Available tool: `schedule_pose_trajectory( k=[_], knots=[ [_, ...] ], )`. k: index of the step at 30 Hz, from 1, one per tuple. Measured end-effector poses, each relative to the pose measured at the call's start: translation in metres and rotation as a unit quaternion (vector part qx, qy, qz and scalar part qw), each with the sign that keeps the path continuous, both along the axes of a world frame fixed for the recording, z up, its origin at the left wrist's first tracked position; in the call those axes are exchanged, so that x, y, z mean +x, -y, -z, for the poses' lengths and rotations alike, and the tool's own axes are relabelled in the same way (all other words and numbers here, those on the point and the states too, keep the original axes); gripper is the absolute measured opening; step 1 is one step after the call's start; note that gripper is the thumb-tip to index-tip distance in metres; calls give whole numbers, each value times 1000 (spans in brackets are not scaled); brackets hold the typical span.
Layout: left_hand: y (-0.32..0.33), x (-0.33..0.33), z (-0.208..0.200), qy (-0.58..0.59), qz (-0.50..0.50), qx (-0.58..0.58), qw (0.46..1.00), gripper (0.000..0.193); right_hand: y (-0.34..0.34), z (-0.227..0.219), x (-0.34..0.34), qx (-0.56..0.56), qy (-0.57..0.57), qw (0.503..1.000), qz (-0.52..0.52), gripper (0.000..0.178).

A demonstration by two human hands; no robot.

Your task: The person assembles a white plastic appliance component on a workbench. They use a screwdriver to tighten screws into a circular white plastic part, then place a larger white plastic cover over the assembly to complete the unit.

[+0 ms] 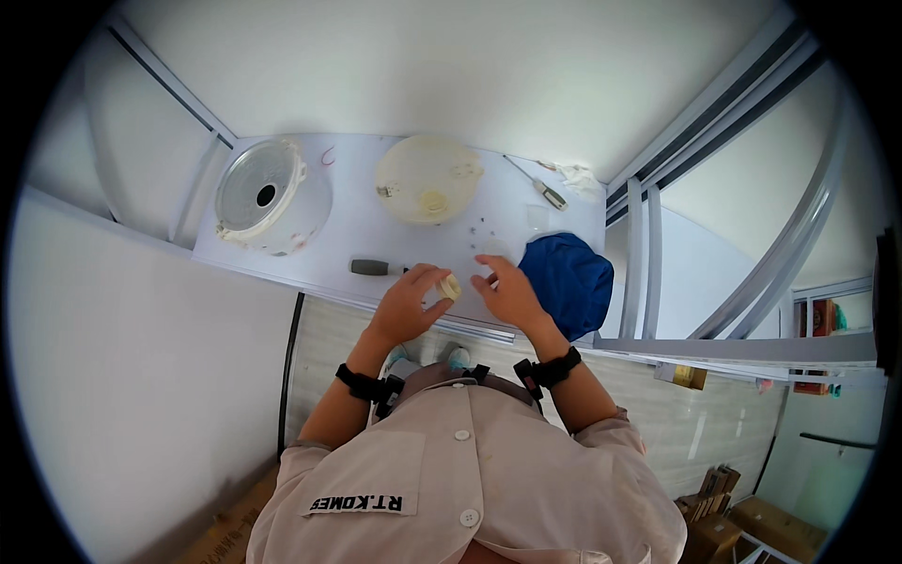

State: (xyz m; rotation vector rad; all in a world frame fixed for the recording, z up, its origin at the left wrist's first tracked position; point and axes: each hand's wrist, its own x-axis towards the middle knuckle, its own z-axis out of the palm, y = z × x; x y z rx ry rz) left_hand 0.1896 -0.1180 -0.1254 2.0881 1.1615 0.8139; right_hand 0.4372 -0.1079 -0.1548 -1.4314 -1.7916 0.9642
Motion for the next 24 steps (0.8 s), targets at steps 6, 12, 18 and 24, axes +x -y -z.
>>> schedule_pose_trajectory(
  k=[6, 12, 18, 24],
  knots=[
    [1, -12, 1, 12, 0, -22, 1000, 50, -19, 36, 9, 98, 218, 966, 95, 29],
    [8, -19, -22, -47, 14, -39, 998, 46, -30, 50, 5, 73, 274, 952, 114, 12],
    [10, -23, -37, -12, -14, 3, 1000, 48, -21, 9, 8, 84, 116, 982, 122, 9],
    [0, -6, -62, 58, -1, 47, 997, 54, 2, -81, 0, 11, -144, 989, 16, 8]
  ],
)
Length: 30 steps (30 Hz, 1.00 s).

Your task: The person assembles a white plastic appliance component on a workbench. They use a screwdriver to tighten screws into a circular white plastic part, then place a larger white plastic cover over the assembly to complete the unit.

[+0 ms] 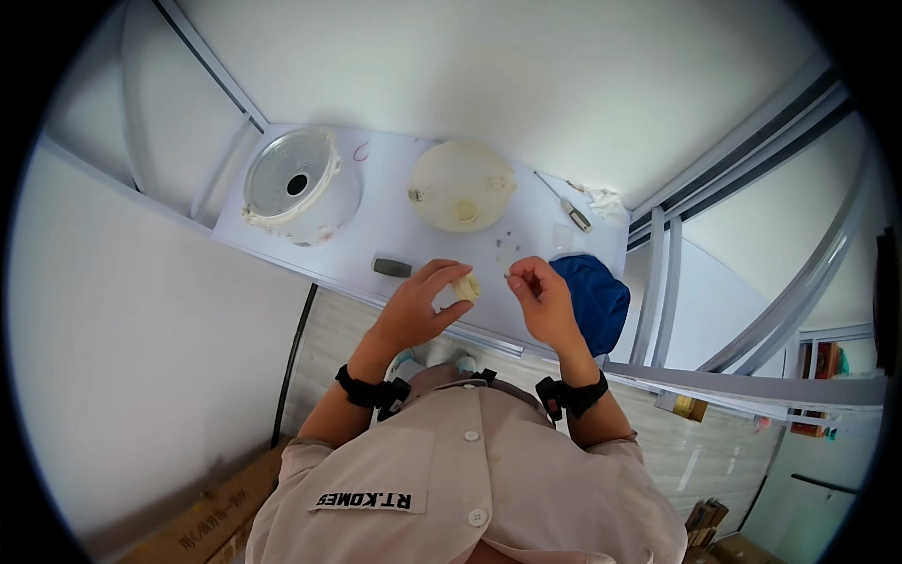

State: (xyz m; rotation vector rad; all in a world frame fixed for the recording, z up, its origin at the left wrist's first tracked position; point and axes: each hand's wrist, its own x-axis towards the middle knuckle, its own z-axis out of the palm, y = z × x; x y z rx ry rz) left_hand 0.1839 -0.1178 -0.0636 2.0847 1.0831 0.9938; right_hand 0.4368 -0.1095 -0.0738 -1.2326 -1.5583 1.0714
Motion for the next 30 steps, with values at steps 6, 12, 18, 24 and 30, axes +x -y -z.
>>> schedule_pose_trajectory(
  k=[6, 12, 18, 24, 30],
  knots=[
    [-8, 19, -21, 63, 7, -3, 998, 60, 11, -35, -6, 141, 12, 986, -90, 14],
    [-13, 25, -33, 56, 18, 11, 998, 66, 13, -35, -3, 158, 2, 986, -51, 11],
    [-15, 24, -31, 58, 18, 13, 998, 64, 9, -34, -5, 156, -8, 986, -64, 14],
    [-18, 17, -26, 77, 17, 23, 997, 61, 4, -31, -12, 154, -8, 985, -77, 21],
    [-19, 16, -24, 145, -12, -5, 989, 57, 0, -27, -16, 154, -35, 983, -91, 23]
  ],
)
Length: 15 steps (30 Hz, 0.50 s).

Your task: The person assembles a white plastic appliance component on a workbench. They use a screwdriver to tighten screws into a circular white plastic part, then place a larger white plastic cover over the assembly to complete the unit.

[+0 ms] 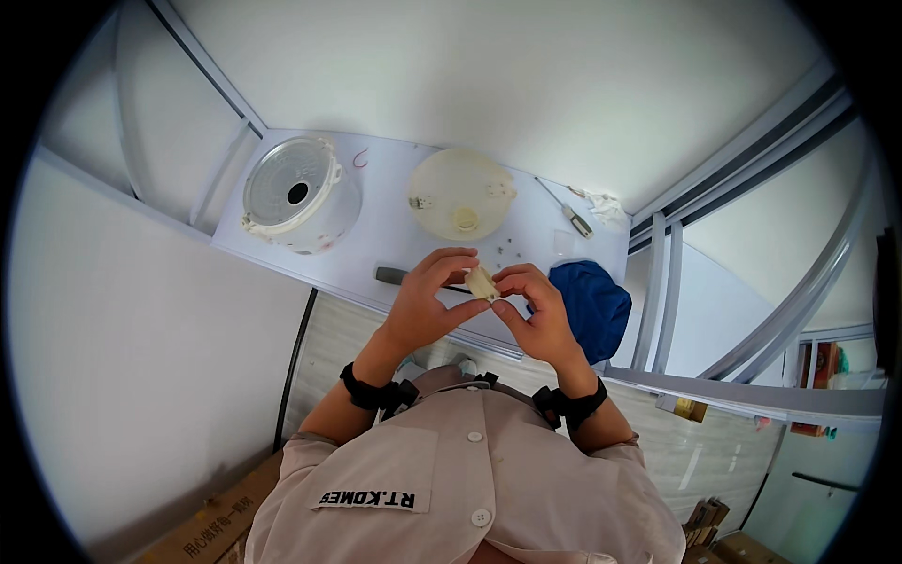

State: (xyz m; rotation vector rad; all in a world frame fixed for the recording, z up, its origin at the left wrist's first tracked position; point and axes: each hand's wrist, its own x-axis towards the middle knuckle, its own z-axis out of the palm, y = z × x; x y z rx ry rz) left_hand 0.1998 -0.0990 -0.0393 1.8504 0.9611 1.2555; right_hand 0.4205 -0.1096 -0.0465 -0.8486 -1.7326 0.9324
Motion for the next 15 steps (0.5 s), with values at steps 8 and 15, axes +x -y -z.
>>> schedule_pose_trajectory(
  k=[8, 15],
  knots=[
    [1, -5, 6, 2, -1, -94, 996, 55, -1, 4, -3, -11, -19, 1000, -3, 25],
    [0, -2, 3, 2, -9, -90, 996, 47, -1, -2, -3, 72, 16, 995, 67, 25]
  ],
)
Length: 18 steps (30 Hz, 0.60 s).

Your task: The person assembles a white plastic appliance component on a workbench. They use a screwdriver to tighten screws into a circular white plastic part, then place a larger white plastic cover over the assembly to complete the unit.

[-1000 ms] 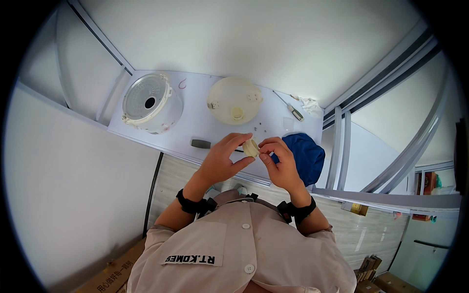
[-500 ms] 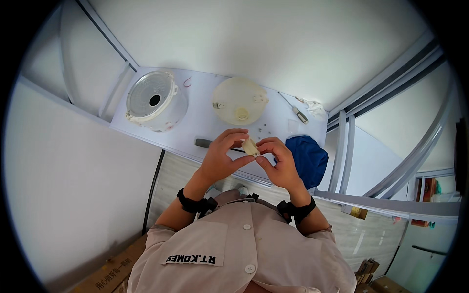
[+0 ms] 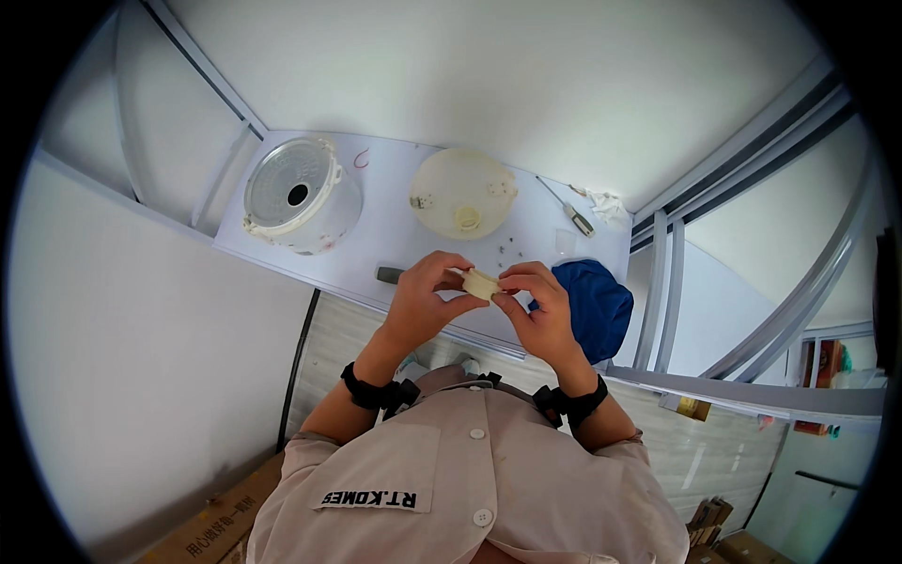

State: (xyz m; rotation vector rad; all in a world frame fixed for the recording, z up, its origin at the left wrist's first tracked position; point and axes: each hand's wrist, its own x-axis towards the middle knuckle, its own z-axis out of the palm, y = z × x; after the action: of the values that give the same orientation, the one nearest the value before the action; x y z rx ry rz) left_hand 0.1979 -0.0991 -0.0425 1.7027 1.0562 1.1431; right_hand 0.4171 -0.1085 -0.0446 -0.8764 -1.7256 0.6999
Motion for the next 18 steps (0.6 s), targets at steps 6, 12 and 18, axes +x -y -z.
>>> schedule_pose_trajectory(
  k=[6, 12, 18],
  knots=[
    [-4, 3, 6, 22, 11, 39, 999, 39, -1, 4, 7, 18, 0, 999, 35, 25],
    [-9, 4, 9, -42, 3, 121, 992, 40, 0, 2, 10, 4, -16, 999, 31, 21],
    [-7, 10, 3, -3, 19, 47, 999, 38, -1, 11, 15, -40, -52, 998, 10, 18]
  ],
)
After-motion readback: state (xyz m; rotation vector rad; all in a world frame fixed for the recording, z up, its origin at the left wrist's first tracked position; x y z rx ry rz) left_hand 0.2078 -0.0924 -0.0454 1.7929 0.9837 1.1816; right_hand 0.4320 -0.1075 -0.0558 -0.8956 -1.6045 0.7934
